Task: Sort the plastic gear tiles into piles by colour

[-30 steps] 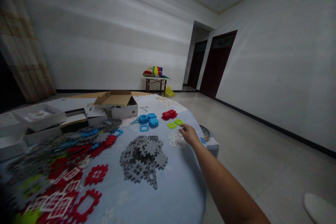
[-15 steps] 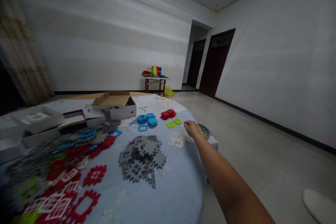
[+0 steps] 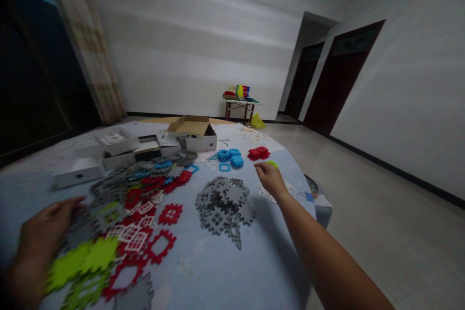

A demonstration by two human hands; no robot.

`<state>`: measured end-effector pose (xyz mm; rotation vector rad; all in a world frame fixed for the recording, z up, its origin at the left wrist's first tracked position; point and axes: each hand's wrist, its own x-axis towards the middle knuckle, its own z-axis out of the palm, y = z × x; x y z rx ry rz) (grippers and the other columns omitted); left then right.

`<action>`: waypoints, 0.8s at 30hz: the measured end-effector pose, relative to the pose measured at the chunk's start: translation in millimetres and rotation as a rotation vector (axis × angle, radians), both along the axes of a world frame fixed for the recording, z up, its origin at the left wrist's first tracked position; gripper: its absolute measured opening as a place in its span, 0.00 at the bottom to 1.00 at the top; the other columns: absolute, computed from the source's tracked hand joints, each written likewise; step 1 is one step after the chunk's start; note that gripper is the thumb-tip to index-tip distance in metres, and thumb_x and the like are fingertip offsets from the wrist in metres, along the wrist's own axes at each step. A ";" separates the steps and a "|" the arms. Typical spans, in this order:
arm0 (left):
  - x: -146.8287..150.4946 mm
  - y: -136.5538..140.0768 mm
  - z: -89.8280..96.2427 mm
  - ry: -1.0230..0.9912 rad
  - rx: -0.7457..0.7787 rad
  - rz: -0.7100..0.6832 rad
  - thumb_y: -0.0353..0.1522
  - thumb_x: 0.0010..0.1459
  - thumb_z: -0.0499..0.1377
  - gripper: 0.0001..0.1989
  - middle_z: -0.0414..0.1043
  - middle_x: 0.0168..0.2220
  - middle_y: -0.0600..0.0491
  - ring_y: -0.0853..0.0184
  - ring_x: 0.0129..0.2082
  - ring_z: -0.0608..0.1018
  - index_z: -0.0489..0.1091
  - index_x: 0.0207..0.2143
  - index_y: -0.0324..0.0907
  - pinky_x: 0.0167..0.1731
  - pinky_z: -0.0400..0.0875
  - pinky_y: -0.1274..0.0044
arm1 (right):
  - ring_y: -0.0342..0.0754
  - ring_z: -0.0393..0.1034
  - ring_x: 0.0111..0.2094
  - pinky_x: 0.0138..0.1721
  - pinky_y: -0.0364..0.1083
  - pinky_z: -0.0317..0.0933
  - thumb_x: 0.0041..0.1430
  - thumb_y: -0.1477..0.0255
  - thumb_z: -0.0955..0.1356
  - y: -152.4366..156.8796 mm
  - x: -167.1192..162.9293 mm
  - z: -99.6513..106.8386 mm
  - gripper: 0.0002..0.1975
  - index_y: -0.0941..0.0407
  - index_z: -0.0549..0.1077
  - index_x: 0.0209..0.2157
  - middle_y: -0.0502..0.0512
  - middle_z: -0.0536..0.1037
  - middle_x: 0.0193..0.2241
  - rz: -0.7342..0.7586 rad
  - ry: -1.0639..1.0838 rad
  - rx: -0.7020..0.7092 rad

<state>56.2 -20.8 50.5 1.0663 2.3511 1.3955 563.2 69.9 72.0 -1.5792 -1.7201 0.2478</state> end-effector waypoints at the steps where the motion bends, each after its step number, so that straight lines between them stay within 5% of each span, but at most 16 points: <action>1: -1.2 -1.4 -0.8 -0.065 -0.005 0.008 0.40 0.48 0.52 0.21 0.76 0.34 0.51 0.65 0.31 0.74 0.73 0.41 0.38 0.29 0.66 0.77 | 0.48 0.71 0.36 0.39 0.45 0.62 0.54 0.69 0.62 -2.3 -15.8 1.2 0.14 0.58 0.75 0.38 0.56 0.78 0.35 0.063 0.018 0.012; 9: -9.4 7.7 -16.9 -0.166 0.111 0.007 0.40 0.46 0.55 0.19 0.74 0.29 0.53 0.67 0.31 0.73 0.73 0.37 0.39 0.32 0.66 0.78 | 0.45 0.69 0.36 0.40 0.45 0.62 0.55 0.69 0.65 -57.0 -158.7 7.4 0.11 0.57 0.74 0.40 0.56 0.75 0.36 0.640 -0.012 -0.002; 15: -14.0 8.4 -24.0 -0.167 0.177 -0.007 0.42 0.45 0.54 0.19 0.74 0.27 0.53 0.66 0.29 0.73 0.73 0.34 0.40 0.31 0.67 0.76 | 0.53 0.56 0.54 0.55 0.53 0.49 0.48 0.53 0.68 -111.8 -214.7 -1.1 0.31 0.52 0.66 0.52 0.58 0.66 0.53 1.169 -0.336 0.043; 19: -14.9 9.8 -26.6 -0.168 0.201 -0.015 0.43 0.44 0.55 0.19 0.74 0.27 0.52 0.65 0.28 0.74 0.73 0.34 0.40 0.31 0.67 0.76 | 0.56 0.47 0.59 0.58 0.58 0.39 0.48 0.48 0.66 -127.2 -222.6 -6.2 0.37 0.51 0.59 0.57 0.58 0.56 0.60 1.271 -0.453 0.031; 24: -15.1 10.1 -27.5 -0.165 0.205 -0.021 0.43 0.45 0.54 0.19 0.74 0.27 0.52 0.64 0.29 0.74 0.74 0.33 0.40 0.32 0.67 0.75 | 0.58 0.44 0.61 0.58 0.61 0.35 0.52 0.46 0.61 -114.4 -226.2 -14.9 0.33 0.47 0.60 0.56 0.56 0.53 0.62 1.193 -0.528 0.047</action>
